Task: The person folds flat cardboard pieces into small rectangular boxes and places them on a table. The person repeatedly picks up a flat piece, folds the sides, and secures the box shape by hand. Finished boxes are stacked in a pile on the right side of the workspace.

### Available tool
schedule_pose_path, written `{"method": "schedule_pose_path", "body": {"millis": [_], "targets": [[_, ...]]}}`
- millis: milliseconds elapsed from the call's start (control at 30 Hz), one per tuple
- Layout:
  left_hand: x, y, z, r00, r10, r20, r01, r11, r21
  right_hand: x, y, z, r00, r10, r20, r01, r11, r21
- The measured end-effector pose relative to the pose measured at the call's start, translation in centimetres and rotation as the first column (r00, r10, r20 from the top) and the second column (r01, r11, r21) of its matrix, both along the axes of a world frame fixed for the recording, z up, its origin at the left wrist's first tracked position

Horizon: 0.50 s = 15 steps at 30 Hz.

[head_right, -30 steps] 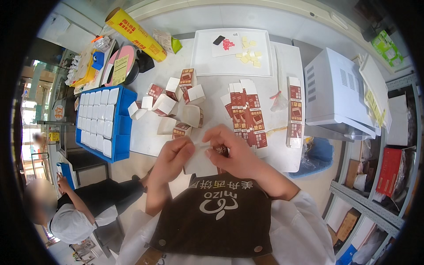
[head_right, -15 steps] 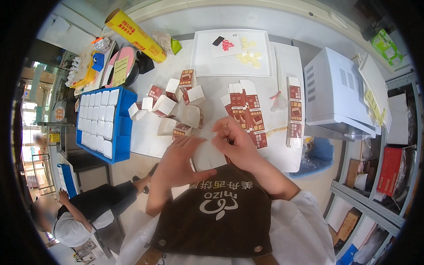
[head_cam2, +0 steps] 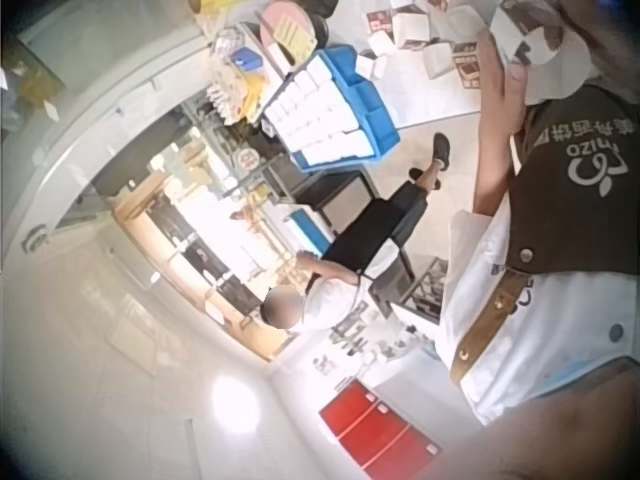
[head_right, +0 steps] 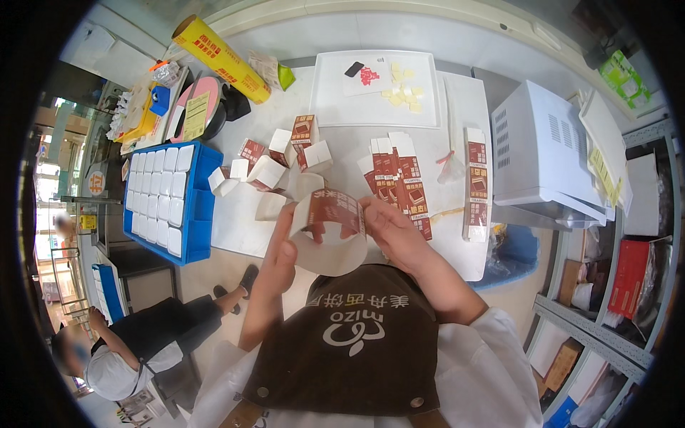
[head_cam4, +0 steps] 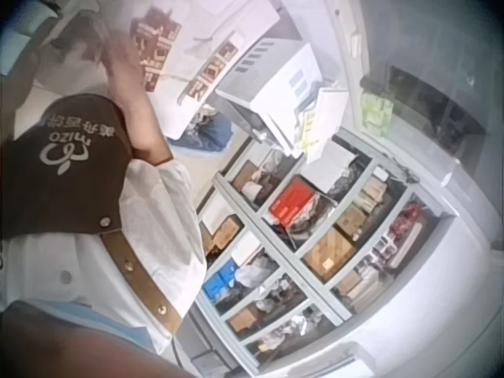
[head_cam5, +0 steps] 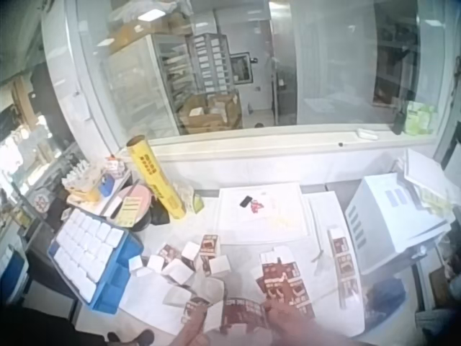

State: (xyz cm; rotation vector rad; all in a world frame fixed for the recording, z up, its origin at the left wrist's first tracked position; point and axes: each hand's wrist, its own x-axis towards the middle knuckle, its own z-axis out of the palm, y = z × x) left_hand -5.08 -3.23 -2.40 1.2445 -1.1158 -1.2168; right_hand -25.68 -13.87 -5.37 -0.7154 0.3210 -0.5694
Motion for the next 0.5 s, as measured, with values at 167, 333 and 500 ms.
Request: {"method": "schedule_pose_path", "body": {"millis": [167, 333, 500], "targets": [[-1.5, 0.4, -1.7, 0.994, -0.083, -0.071, 0.083, 0.997, -0.001, 0.2, 1.0, -0.8, 0.990, 0.103, -0.093, -0.109, 0.991, -0.071], [-2.7, -0.1, -1.5, 0.999, 0.033, -0.043, -0.031, 0.998, 0.061, 1.2, 1.5, 0.0, 0.992, 0.002, -0.125, 0.000, 1.000, 0.020], [-1.7, -1.0, -0.2, 0.987, 0.156, 0.023, -0.155, 0.986, -0.063, -0.1, 0.3, -1.6, 0.989, 0.058, -0.132, -0.063, 0.997, -0.034]]}}
